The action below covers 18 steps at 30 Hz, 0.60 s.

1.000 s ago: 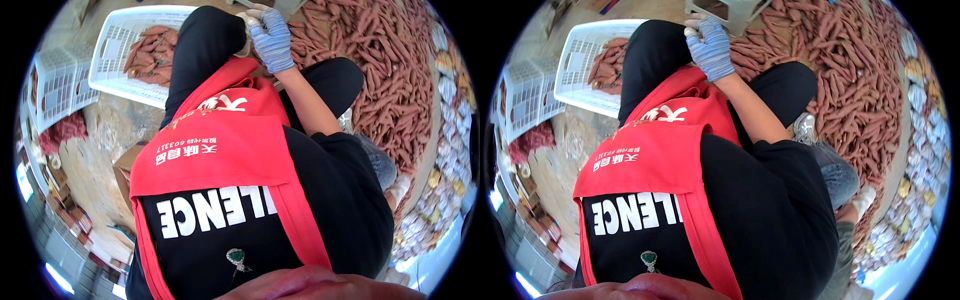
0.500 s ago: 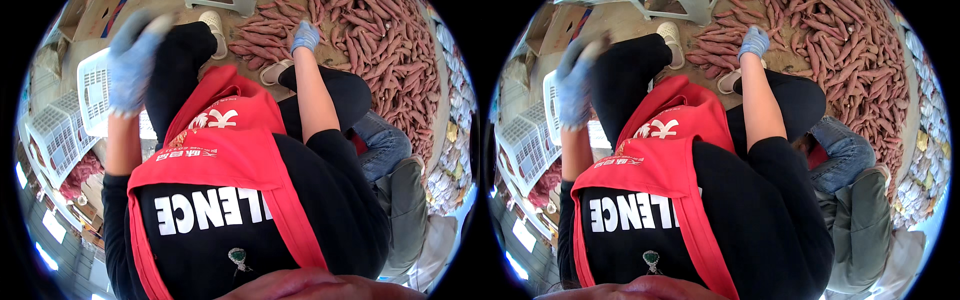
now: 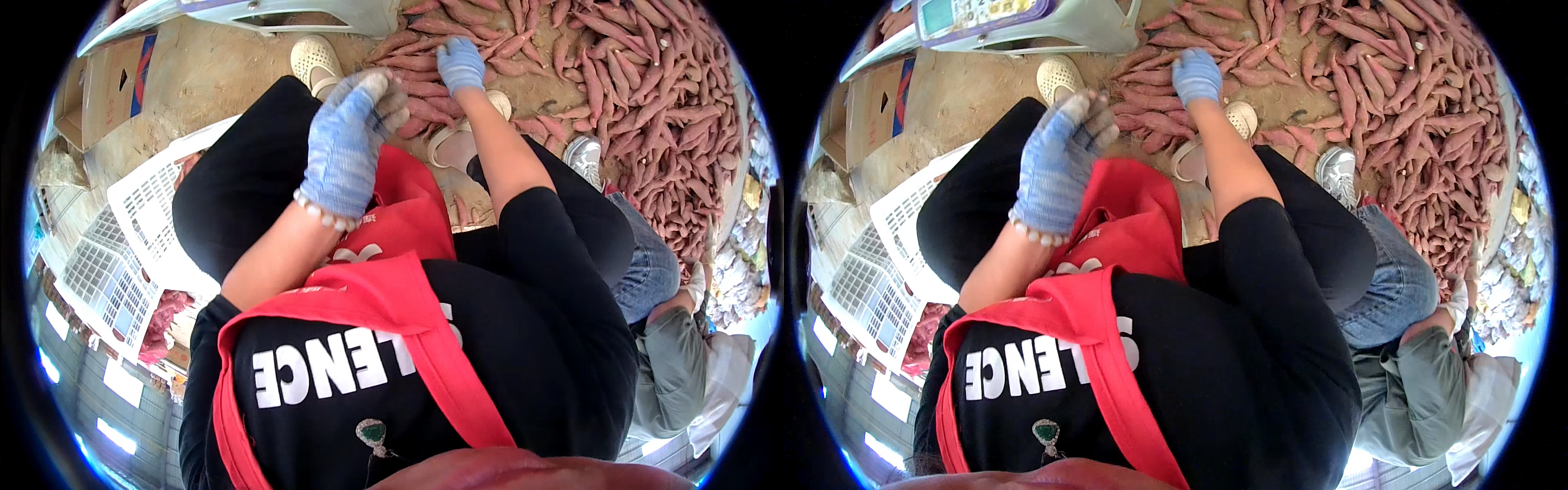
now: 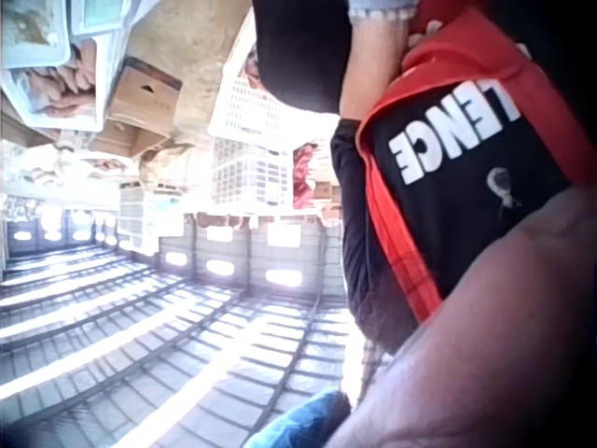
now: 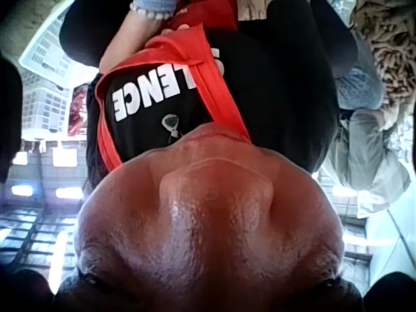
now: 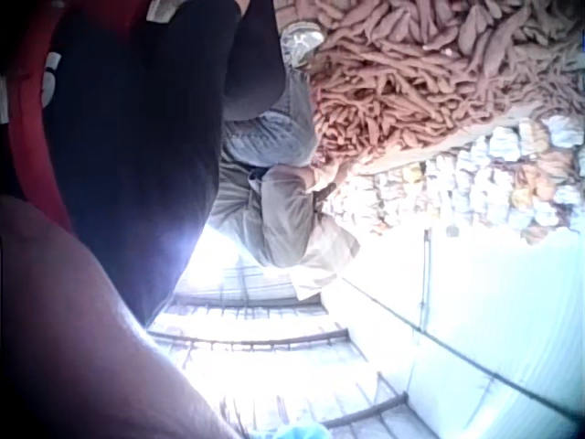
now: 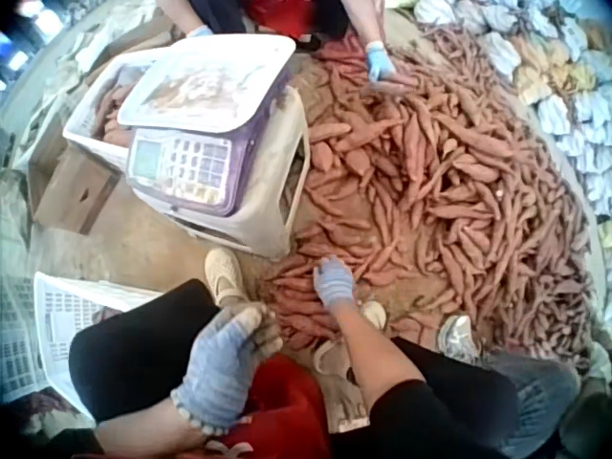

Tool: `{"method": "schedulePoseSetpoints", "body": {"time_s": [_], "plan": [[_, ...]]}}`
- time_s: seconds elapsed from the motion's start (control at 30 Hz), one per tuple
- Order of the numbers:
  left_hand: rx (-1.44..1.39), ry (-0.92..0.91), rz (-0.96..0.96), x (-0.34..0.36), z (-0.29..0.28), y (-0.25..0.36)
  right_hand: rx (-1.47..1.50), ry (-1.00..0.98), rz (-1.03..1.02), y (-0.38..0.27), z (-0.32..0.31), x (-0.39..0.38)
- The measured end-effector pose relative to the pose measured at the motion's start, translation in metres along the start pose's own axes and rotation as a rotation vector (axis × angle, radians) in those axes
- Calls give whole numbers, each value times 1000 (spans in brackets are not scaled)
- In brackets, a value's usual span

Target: The person sits on the floor and sorts sweet potatoes by hand, picking them from a large pile and placing them into a white plastic basket. The person wears gloves and repeatedly transfers the vegetables from the floor to the basket.

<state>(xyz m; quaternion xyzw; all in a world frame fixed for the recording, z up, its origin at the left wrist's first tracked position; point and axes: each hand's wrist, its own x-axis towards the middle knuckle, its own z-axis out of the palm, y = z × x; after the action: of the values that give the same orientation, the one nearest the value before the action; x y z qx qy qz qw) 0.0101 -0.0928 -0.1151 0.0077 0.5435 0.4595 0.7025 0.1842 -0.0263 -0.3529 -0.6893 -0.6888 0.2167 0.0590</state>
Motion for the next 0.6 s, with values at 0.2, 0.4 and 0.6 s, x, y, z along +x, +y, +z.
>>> {"method": "schedulePoseSetpoints", "body": {"time_s": [0.2,0.4,0.6], "plan": [[40,-8,-88,6,-1,-4,-481,-331,-187,-10,33,50],[18,-9,-29,5,-2,-3,-511,-468,-80,-14,-10,48],[-48,86,129,6,-9,6,-248,-360,-45,19,-53,34]]}}
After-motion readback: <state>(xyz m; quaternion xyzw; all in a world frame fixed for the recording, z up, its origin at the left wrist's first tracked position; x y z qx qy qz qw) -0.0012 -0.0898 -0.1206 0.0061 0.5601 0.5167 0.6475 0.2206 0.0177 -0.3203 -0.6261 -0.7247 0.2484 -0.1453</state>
